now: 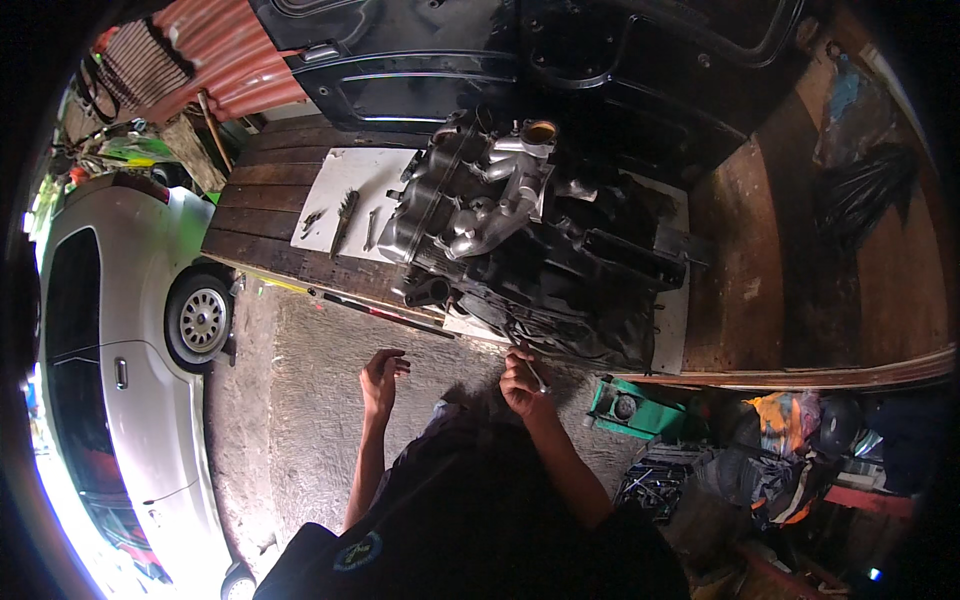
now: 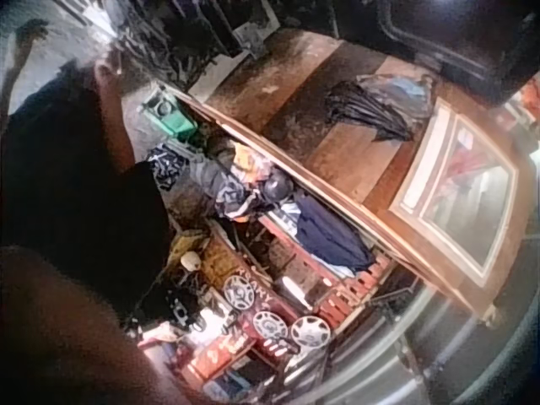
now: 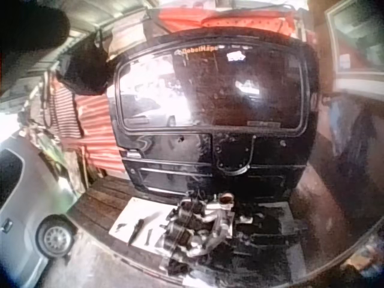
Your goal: The person uses a wrench to loosen and remove bolts from a disassembled engine block placed on a wooden workbench. They repeatedly reposition the wrench and hands to access different bolt locations on the engine.
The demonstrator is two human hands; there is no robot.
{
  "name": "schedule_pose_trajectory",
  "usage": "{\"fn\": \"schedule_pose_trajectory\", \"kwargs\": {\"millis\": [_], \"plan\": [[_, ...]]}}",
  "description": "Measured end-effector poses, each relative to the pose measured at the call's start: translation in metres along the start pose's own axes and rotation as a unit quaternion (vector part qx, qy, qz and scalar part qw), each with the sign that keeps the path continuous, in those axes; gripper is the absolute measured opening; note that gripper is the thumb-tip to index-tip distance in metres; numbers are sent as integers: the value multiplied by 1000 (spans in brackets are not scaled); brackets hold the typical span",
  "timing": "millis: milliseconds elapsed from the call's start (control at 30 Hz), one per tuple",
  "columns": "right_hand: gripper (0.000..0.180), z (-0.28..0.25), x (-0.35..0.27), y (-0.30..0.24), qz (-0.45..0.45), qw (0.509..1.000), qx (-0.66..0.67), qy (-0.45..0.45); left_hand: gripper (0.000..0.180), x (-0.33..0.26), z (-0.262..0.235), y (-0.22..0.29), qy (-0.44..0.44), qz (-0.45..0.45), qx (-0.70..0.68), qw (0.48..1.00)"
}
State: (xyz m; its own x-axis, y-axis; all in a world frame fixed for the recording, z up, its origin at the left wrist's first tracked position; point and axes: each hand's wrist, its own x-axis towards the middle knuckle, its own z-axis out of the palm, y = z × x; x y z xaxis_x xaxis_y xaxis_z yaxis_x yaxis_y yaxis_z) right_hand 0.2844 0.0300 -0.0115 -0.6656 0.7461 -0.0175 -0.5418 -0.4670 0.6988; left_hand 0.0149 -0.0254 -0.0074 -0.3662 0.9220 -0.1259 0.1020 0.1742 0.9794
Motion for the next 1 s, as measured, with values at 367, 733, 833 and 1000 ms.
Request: {"fn": "schedule_pose_trajectory", "kwargs": {"millis": [367, 733, 833, 1000], "plan": [[40, 17, 15, -5, -13, 999, 26, -28, 24, 0, -6, -4, 13, 8, 23, 1000], [28, 33, 19, 3, -29, 997, 72, -21, 23, 0, 1, -1, 5, 5, 3, 1000], [27, 30, 20, 2, -33, 996, 83, -28, 23, 2, 5, -1, 1, 5, -2, 1000], [25, 17, 16, -16, -66, 993, 91, -48, 24, -1, 4, -1, 3, 9, 7, 1000]]}}
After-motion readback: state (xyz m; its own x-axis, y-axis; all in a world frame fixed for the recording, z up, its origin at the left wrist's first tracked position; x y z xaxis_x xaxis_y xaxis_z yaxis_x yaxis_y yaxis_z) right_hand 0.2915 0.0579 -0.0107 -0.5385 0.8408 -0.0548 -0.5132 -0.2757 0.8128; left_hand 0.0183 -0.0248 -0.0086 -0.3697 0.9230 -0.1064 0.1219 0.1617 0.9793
